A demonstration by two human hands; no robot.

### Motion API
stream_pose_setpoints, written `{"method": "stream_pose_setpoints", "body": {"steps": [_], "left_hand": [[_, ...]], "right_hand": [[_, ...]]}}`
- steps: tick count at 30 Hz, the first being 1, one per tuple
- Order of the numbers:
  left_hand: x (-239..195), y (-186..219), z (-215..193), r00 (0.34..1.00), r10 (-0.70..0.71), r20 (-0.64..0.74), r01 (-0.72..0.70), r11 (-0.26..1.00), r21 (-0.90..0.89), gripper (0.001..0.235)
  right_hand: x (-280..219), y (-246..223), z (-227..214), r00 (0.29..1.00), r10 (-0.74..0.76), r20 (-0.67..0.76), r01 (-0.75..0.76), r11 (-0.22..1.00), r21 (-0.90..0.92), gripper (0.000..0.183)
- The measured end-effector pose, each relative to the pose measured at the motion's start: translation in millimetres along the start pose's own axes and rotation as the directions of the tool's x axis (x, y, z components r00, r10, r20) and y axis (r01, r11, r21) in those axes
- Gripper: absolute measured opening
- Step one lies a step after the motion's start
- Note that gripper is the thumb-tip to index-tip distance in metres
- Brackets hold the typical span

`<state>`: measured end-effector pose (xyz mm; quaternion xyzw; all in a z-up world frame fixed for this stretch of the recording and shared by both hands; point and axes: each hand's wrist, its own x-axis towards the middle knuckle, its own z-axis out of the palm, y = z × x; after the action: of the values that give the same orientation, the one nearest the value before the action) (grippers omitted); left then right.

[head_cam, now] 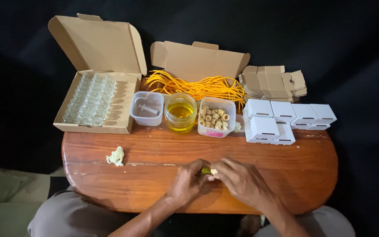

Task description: Filling small glass bottles with fragrance oil using a syringe and assembling them with wooden caps and cords.

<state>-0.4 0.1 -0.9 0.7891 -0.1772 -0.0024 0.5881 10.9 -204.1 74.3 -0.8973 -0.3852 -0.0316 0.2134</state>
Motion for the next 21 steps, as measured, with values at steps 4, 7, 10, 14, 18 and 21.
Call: {"method": "stream_pose_setpoints", "body": {"steps": [4,7,10,14,18,21], "left_hand": [[0.1,5.2,-2.1,0.999,-0.02,0.035,0.022,0.998,-0.061,0.012],[-0.4,-1.0,-0.4,0.999,0.035,0.038,-0.033,0.998,-0.052,0.015],[-1.1,-1.8,0.6,0.999,-0.033,0.0,0.033,0.998,-0.048,0.015],[-1.4,-7.6,2.9,1.0,0.003,-0.012,-0.003,1.0,-0.005,0.02],[-4.0,-8.0,5.6,0.99,0.124,-0.067,-0.117,0.989,0.09,0.023],[-7.9,-11.9,7.8,0.98,0.175,-0.099,-0.159,0.976,0.149,0.027]], "right_hand": [[-4.1,3.2,14.6,0.997,0.057,-0.053,-0.063,0.992,-0.108,0.02],[-1.8,0.6,4.6,0.986,0.164,-0.004,-0.164,0.986,0.008,0.027],[1.7,-4.6,-7.5,0.998,0.056,-0.012,-0.055,0.998,0.022,0.024],[-2.4,0.1,3.2,0.999,-0.013,-0.031,0.012,1.0,-0.024,0.026],[-7.6,0.3,17.9,0.998,0.059,-0.039,-0.057,0.998,0.038,0.027],[-2.6,-11.2,16.0,0.991,0.095,-0.089,-0.091,0.994,0.052,0.013]]}}
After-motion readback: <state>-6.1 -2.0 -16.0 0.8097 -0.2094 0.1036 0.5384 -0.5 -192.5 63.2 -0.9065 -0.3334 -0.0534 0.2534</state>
